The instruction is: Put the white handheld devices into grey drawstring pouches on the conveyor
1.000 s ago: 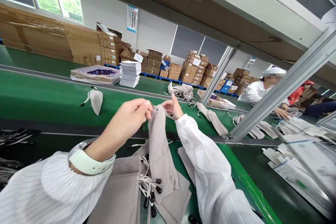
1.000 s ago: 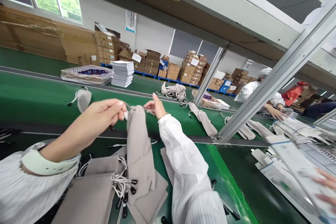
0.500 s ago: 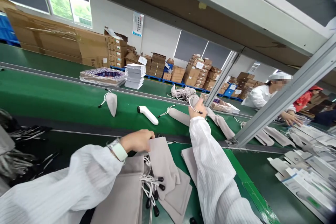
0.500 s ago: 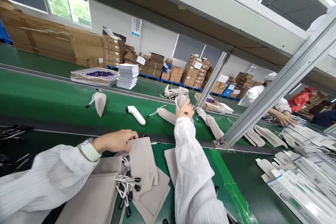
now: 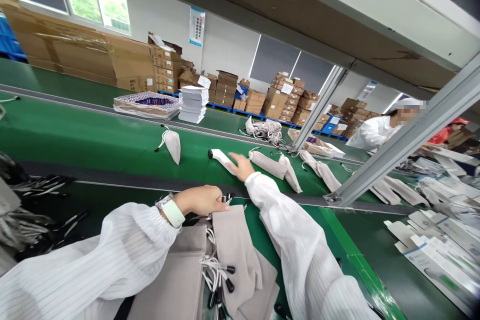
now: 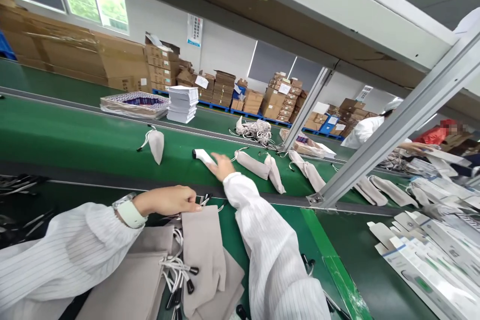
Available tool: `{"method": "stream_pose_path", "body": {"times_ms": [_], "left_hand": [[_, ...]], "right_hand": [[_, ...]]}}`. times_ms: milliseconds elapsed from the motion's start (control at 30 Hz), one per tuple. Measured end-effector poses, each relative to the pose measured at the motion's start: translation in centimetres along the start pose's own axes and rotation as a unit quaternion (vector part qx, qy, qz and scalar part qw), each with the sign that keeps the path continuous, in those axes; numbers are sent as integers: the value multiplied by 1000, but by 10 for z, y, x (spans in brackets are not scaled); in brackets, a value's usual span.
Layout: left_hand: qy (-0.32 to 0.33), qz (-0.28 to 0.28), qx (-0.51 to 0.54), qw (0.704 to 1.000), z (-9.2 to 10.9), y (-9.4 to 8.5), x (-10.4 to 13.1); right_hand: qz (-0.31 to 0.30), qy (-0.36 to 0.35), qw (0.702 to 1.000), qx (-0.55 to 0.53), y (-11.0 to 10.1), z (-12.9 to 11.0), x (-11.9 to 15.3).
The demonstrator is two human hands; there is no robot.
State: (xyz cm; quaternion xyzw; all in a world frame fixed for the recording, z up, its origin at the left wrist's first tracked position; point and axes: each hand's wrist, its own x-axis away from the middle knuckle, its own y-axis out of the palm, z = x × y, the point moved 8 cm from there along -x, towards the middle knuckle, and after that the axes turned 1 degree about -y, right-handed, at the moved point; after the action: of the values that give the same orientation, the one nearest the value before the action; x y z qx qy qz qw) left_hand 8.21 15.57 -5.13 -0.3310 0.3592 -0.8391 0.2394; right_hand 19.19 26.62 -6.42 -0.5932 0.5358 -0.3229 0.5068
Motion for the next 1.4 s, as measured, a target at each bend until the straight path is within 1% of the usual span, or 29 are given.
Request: {"method": "stream_pose_path", "body": {"times_ms": [67, 100, 133, 167, 200, 267, 300, 333, 367, 400, 433, 467, 533, 567, 600, 667, 733, 800, 867, 933, 1000, 1067, 1100, 1133, 1167, 1200, 1300, 1333, 1400], "left_hand": [[-30, -47, 3, 998, 2, 9, 4], [-39, -67, 4, 997, 4, 14, 6], [-42, -83, 2, 996, 7, 18, 8], [-37, -91, -3, 995, 10, 20, 9], [-27, -92, -9, 995, 13, 22, 9], [-12, -65, -18, 998, 17, 20, 6], [-7, -41, -19, 999, 17, 17, 5], [-4, -12, -17, 1000, 17, 13, 3], [-1, 17, -18, 1000, 17, 9, 2], [-1, 45, -25, 999, 17, 6, 1], [-2, 70, -37, 997, 17, 4, 1], [-6, 93, -55, 994, 17, 3, 1], [-19, 129, -91, 987, 19, 4, 3], [-23, 138, -102, 985, 21, 5, 4], [-24, 145, -109, 983, 25, 8, 6], [-18, 160, -130, 978, 35, 11, 9], [-20, 181, -160, 970, 45, 13, 13], [-26, 200, -186, 962, 53, 14, 16], [-32, 207, -191, 959, 58, 16, 18], [-38, 199, -184, 962, 59, 18, 20], [-46, 186, -176, 966, 58, 20, 22], [-52, 180, -167, 968, 57, 20, 24], [-56, 177, -161, 969, 56, 20, 25], [-59, 170, -154, 972, 54, 20, 25], [-61, 159, -148, 974, 52, 21, 25], [-58, 145, -142, 977, 49, 21, 24], [-12, 93, -129, 987, 42, 21, 18], [5, 76, -125, 989, 40, 19, 16], [32, 47, -116, 992, 35, 13, 15]], "right_hand": [[-41, -16, 999, -17, 24, -13, 4], [-43, -3, 998, -55, 31, -13, 5], [-35, 25, 992, -116, 33, -7, 6], [-21, 61, 980, -188, 34, 2, 7], [-7, 99, 960, -261, 34, 12, 7], [8, 160, 910, -382, 33, 27, 6], [9, 175, 895, -411, 31, 30, 4], [10, 179, 887, -426, 27, 30, 2], [17, 180, 872, -456, 21, 28, 1], [29, 177, 848, -498, 15, 26, -1], [38, 164, 817, -551, 7, 21, -2], [40, 141, 780, -608, -1, 14, -3], [19, 88, 701, -707, -14, -2, -4], [4, 69, 674, -736, -19, -9, -4], [-6, 61, 662, -747, -23, -15, -3], [2, 71, 650, -756, -29, -21, -1], [38, 68, 651, -755, -37, -29, 2], [93, 12, 664, -742, -55, -45, 8], [158, -77, 683, -709, -76, -64, 20], [198, -149, 705, -664, -85, -83, 36], [187, -172, 742, -620, -75, -94, 45], [138, -154, 784, -586, -53, -96, 46], [117, -133, 796, -578, -42, -94, 44], [110, -112, 799, -581, -36, -89, 41], [115, -94, 790, -595, -34, -83, 39], [129, -84, 771, -618, -37, -79, 37], [171, -74, 702, -688, -61, -73, 33], [172, -67, 689, -701, -69, -74, 33], [160, -44, 687, -708, -79, -76, 32]]}}
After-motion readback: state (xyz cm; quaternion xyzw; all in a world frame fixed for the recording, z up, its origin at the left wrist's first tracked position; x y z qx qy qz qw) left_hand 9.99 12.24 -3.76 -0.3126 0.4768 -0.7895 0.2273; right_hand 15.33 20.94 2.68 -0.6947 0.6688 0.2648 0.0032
